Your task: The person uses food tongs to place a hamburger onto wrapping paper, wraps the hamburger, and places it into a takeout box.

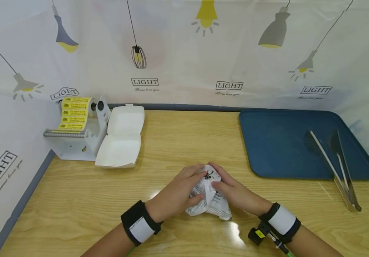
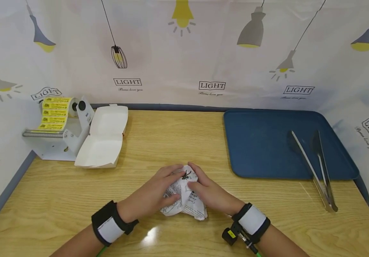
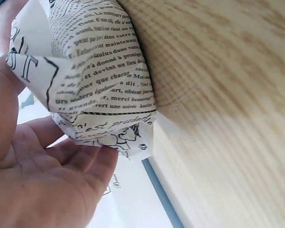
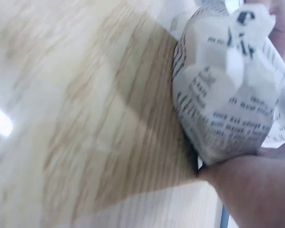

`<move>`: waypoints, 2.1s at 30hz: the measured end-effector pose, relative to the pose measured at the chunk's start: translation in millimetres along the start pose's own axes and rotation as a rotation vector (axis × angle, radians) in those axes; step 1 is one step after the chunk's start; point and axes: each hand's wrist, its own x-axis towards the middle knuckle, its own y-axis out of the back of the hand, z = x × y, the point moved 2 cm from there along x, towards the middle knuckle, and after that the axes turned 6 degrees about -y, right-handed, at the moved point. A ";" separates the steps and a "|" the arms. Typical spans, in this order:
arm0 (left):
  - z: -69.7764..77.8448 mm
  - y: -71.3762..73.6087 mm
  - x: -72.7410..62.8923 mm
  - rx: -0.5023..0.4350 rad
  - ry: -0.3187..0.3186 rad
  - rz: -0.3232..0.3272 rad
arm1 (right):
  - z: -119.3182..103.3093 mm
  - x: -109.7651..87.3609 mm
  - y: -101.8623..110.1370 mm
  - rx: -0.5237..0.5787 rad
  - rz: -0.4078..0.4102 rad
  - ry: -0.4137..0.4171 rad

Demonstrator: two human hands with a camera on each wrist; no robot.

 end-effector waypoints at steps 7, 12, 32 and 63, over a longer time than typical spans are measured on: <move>-5.7 -1.4 -0.8 -0.043 -0.006 -0.046 | 9.2 -0.9 10.9 -0.019 -0.025 0.114; -6.6 -3.5 -1.4 -0.043 -0.002 -0.031 | 11.6 -0.6 12.6 0.043 -0.002 0.189; -2.4 -8.8 0.6 0.123 0.002 -0.012 | 8.1 -0.3 3.9 -0.323 0.297 0.200; -5.2 -17.0 -3.2 0.252 -0.054 -0.047 | 5.0 -5.7 -5.8 -0.708 0.361 0.221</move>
